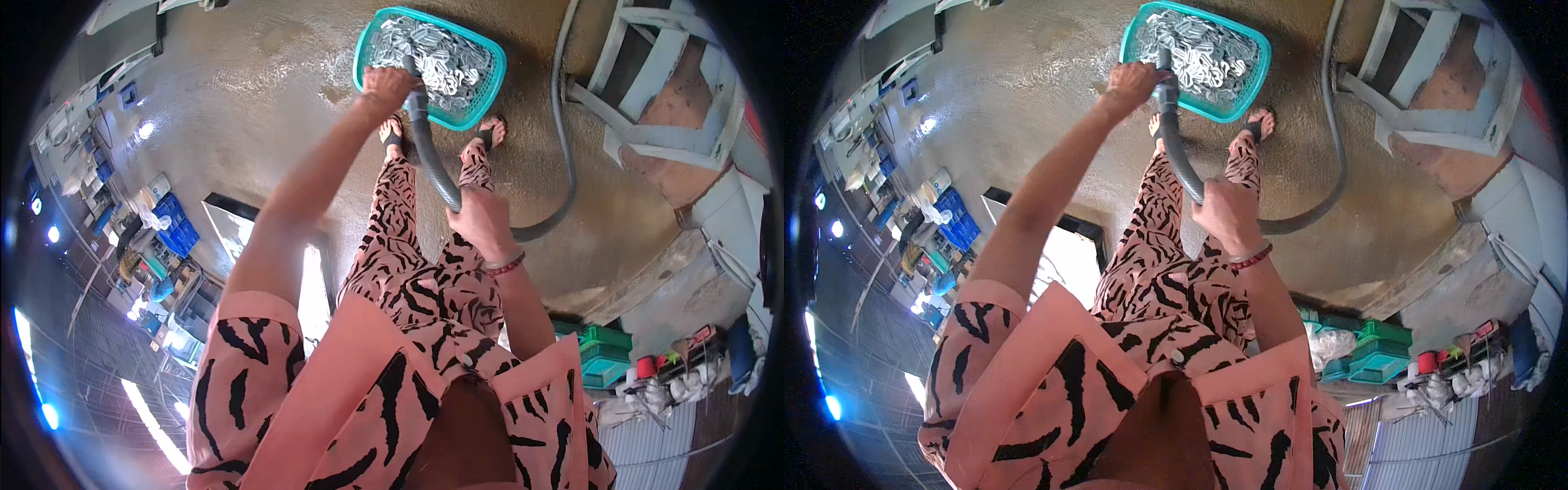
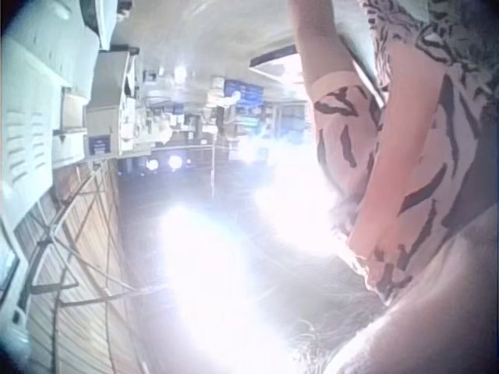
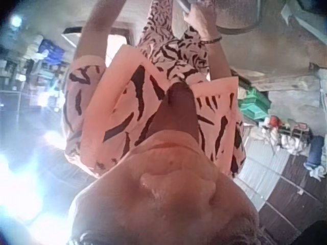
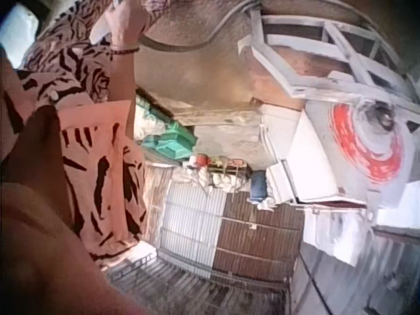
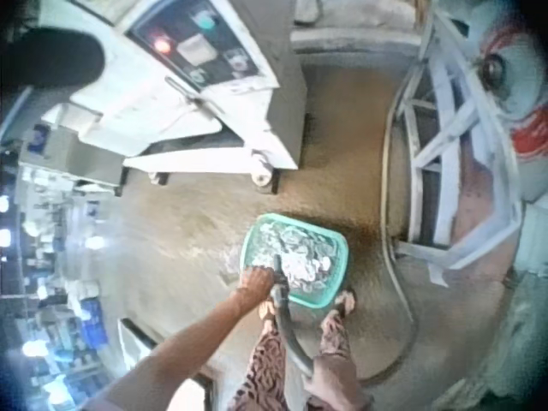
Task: The person uses a hose to spray water over a basket of metal parts on a wet floor, carries the basket to a machine to empty it, and then sorts small metal parts from a circular bin by hand.
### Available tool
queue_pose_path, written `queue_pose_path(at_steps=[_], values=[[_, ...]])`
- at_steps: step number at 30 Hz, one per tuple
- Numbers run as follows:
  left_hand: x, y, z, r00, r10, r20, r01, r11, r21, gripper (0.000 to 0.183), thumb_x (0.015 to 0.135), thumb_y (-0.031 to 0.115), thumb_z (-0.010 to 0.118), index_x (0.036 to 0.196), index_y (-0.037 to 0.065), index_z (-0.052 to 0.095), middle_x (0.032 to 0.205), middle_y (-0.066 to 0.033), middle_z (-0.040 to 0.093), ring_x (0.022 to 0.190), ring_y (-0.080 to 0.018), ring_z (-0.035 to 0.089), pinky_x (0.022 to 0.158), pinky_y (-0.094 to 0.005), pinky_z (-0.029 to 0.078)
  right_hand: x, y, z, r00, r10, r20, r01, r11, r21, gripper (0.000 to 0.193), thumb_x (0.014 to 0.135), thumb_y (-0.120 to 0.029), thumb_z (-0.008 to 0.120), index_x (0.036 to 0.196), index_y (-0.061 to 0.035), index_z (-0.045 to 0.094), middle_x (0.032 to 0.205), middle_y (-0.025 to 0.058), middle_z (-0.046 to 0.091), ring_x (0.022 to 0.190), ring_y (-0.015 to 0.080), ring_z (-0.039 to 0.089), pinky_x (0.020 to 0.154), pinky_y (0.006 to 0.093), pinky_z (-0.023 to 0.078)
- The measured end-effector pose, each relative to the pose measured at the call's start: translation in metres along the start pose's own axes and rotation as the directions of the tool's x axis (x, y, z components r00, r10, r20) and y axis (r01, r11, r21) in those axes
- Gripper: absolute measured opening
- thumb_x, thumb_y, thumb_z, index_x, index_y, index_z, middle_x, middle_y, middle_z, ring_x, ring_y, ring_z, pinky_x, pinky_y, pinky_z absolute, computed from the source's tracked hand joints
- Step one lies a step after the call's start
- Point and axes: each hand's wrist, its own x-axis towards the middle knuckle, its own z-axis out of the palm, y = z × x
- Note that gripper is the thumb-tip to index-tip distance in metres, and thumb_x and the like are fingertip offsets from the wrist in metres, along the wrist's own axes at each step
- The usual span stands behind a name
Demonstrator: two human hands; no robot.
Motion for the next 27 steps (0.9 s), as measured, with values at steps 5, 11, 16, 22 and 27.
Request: queue_pose_path(at_steps=[5, 11, 16, 22, 27], values=[[0.016, -0.025, 0.035, 0.977, 0.062, -0.206, -0.06, 0.998, 0.018, 0.049, 0.091, 0.048, 0.037, 0.101, 0.005, 0.059, 0.094, -0.0158, 0.062, 0.092, -0.0333, 0.06, 0.077, -0.0469, 0.047, 0.006, -0.009, 0.004, 0.992, 0.084, 0.09, -0.089, 0.995, 0.053, 0.026, 0.067, -0.023, 0.069, 0.077, -0.0006, 0.06, 0.069, 0.0124, 0.061, 0.06, 0.0274, 0.062, 0.057, 0.0364, 0.05], [0.044, -0.012, 0.022, 0.943, -0.272, 0.193, 0.309, 0.93, -0.199, 0.036, 0.085, 0.024, 0.046, 0.117, 0.009, 0.054, 0.124, -0.0157, 0.05, 0.116, -0.0356, 0.046, 0.089, -0.0473, 0.041, 0.02, -0.034, 0.033, 0.987, 0.102, 0.128, -0.109, 0.993, 0.045, 0.032, 0.07, -0.022, 0.068, 0.09, 0.0009, 0.06, 0.071, 0.0113, 0.06, 0.059, 0.0236, 0.062, 0.055, 0.0338, 0.049], [0.084, -0.044, 0.04, 0.844, -0.274, 0.461, 0.521, 0.622, -0.585, 0.042, 0.089, 0.042, 0.042, 0.101, 0.006, 0.061, 0.089, -0.0125, 0.065, 0.071, -0.0233, 0.065, 0.065, -0.0363, 0.054, 0.043, -0.013, 0.05, 0.998, 0.069, 0.002, -0.069, 0.988, 0.135, 0.08, 0.064, -0.01, 0.069, 0.135, -0.0178, 0.033, 0.069, 0.0091, 0.058, 0.054, 0.024, 0.059, 0.051, 0.0346, 0.048], [0.182, -0.194, 0.207, 0.961, -0.205, 0.186, 0.265, 0.874, -0.407, 0.059, 0.079, 0.052, 0.052, 0.107, 0.0, 0.059, 0.112, -0.0232, 0.056, 0.106, -0.0337, 0.055, 0.091, -0.0437, 0.042, 0.066, 0.005, 0.092, 0.993, 0.115, 0.025, -0.117, 0.985, 0.123, 0.071, 0.061, -0.008, 0.069, 0.128, -0.0184, 0.046, 0.072, 0.0121, 0.057, 0.064, 0.028, 0.058, 0.058, 0.0386, 0.047], [0.293, -0.242, 0.252, 0.971, -0.235, -0.039, 0.214, 0.933, -0.288, 0.077, 0.075, 0.032, 0.063, 0.135, 0.004, 0.023, 0.129, -0.0265, 0.038, 0.119, -0.0442, 0.036, 0.097, -0.0504, 0.032, 0.078, 0.026, 0.138, 0.982, 0.185, -0.042, -0.174, 0.966, 0.193, 0.066, 0.059, -0.009, 0.069, 0.123, -0.0099, 0.051, 0.065, 0.0086, 0.055, 0.057, 0.0233, 0.057, 0.051, 0.0357, 0.045]])
